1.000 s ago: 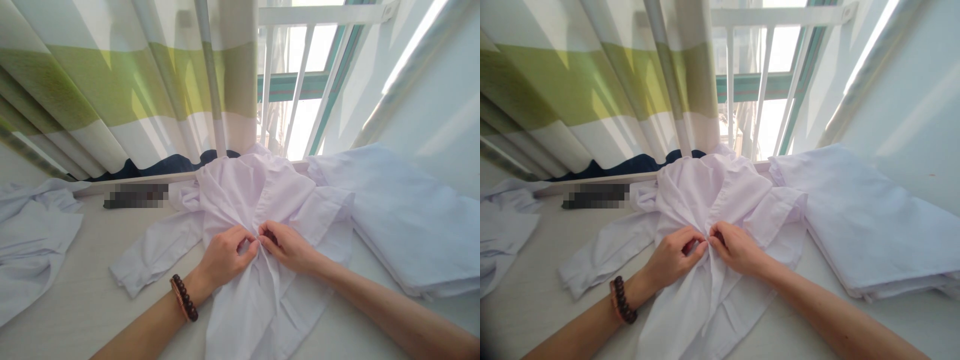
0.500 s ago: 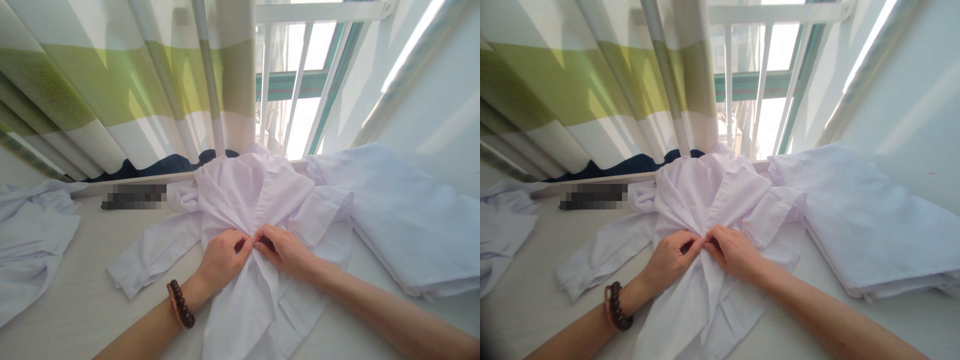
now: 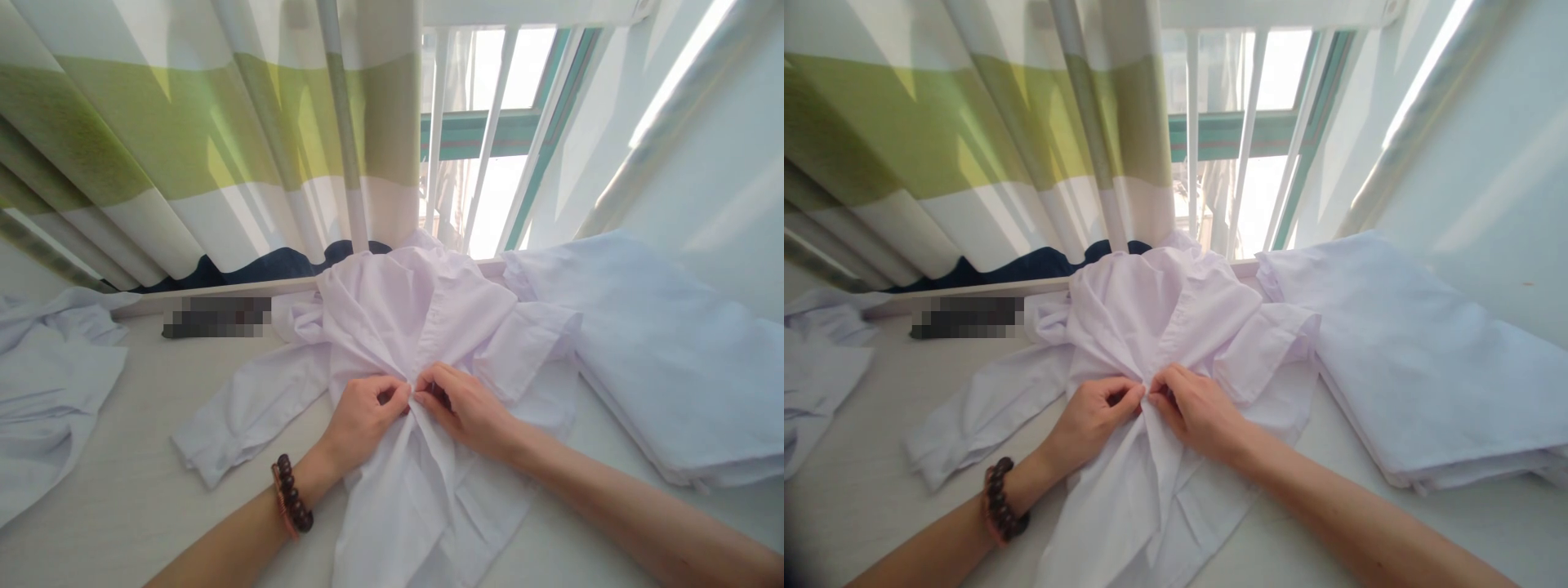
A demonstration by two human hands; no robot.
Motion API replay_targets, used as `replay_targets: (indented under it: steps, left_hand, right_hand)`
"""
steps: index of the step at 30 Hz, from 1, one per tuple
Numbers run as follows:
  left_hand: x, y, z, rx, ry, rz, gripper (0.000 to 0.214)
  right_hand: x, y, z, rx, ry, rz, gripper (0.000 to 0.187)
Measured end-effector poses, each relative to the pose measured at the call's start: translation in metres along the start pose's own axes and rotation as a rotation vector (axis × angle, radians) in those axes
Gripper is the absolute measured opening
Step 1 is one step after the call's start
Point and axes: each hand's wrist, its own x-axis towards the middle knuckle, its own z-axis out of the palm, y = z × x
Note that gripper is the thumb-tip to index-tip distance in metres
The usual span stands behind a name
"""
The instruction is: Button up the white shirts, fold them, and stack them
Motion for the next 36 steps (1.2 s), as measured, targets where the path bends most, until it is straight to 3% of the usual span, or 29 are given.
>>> replay_targets:
  steps: [10,17,25,36]
  left_hand:
    - [0.003,0.005,-0.008,-0.144,-0.123,-0.059,0.027]
    - [-0.002,0.004,0.000,-0.092,-0.056,-0.041,0.026]
    - [0.000,0.001,0.000,0.014,0.035,0.012,0.019]
    - [-0.001,-0.004,0.000,0.187,0.098,0.183,0.015]
  right_hand:
    - [-0.001,0.002,0.000,0.043,0.031,-0.022,0.009]
    - [0.001,0.005,-0.006,0.094,-0.016,-0.046,0.007]
    - [0.003,0.003,-0.003,0.185,-0.024,0.040,0.006]
    - [0.000,-0.005,0.003,0.002,0.035,0.076,0.011]
